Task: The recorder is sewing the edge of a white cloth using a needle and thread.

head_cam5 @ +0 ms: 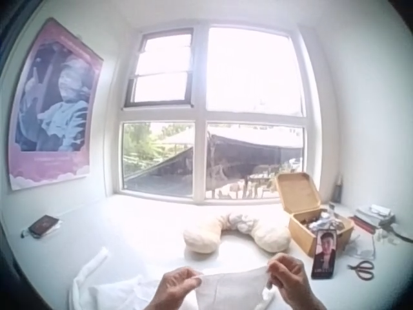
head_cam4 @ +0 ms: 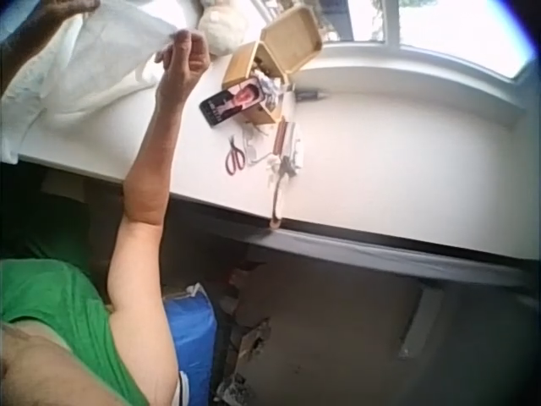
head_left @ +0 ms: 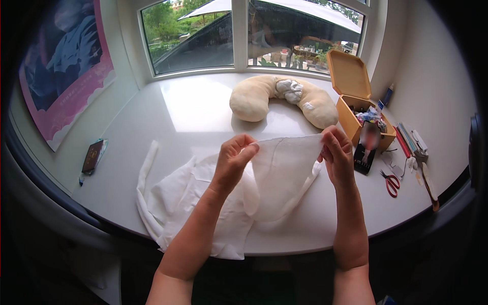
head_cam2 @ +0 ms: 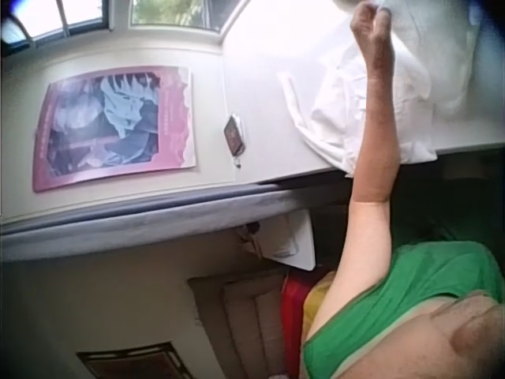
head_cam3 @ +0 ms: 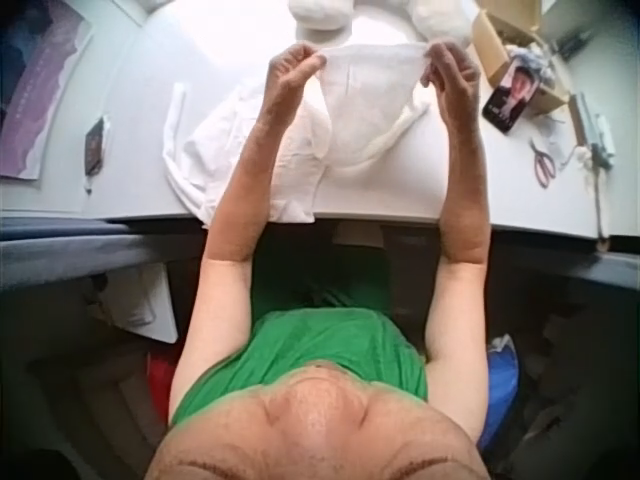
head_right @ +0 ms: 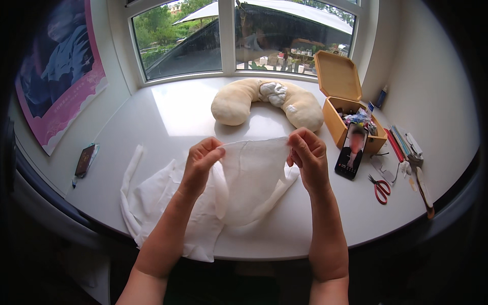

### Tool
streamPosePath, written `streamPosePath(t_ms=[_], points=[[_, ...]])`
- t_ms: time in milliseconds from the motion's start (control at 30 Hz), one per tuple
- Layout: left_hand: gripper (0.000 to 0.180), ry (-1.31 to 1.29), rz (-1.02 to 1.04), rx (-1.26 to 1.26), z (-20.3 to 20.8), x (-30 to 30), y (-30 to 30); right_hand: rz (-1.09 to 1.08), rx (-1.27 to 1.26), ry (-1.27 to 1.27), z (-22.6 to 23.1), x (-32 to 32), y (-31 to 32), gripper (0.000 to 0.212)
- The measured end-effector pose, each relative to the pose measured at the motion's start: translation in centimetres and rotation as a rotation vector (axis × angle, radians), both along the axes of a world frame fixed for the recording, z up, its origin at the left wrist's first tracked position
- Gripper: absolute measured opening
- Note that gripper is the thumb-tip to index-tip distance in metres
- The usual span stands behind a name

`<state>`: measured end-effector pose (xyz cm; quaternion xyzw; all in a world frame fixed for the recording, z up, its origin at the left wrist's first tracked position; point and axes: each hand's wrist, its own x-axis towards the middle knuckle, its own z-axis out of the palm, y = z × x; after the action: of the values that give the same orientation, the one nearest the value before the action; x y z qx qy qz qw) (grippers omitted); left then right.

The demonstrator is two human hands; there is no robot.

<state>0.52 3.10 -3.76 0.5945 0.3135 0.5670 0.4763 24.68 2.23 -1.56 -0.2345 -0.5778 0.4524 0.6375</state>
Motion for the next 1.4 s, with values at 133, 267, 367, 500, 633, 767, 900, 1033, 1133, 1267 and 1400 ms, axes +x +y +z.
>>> streamPosePath(t_ms=[133,267,367,500,633,767,900,1033,1133,1267,1400], points=[[0.014,-0.059,0.008,-0.057,1.3,-1.2,-0.4,-0.123,-0.118,-0.085,-1.1,-0.4,1.0,0.022],[0.018,0.115,0.036,-0.177,1.1,-1.7,0.1,-0.278,-0.211,-0.260,-2.0,-1.1,1.5,0.020],[0.017,0.105,0.021,-0.232,0.4,-1.7,0.9,-0.273,-0.295,-0.044,-1.1,-1.1,1.2,0.015],[0.019,0.006,-0.021,-0.261,-1.3,-2.4,2.1,-0.307,-0.306,0.215,-0.3,0.6,1.0,0.016],[0.038,-0.074,-0.080,-0.332,-1.8,-2.2,2.3,-0.353,-0.220,0.139,1.5,4.2,-1.2,0.017],[0.053,-0.021,-0.081,-0.379,-1.2,-2.3,1.8,-0.588,-0.109,0.070,2.9,10.2,-3.9,0.018],[0.054,0.013,-0.090,-0.366,-1.3,-2.2,1.9,-0.777,-0.102,-0.020,4.3,17.0,-7.8,0.019],[0.036,0.053,-0.097,-0.331,-1.3,-2.1,1.8,-0.885,-0.117,0.099,4.5,22.7,-12.0,0.018],[0.021,0.099,-0.073,-0.321,-1.7,-2.4,1.9,-1.035,-0.177,0.177,4.3,24.3,-15.1,0.019],[0.011,0.022,-0.096,-0.319,-2.2,-2.1,2.3,-0.957,-0.137,0.216,2.1,29.0,-19.6,0.019],[0.011,-0.035,-0.058,-0.309,-2.4,-2.9,2.4,-1.080,-0.100,0.360,-0.1,31.1,-24.0,0.020]])
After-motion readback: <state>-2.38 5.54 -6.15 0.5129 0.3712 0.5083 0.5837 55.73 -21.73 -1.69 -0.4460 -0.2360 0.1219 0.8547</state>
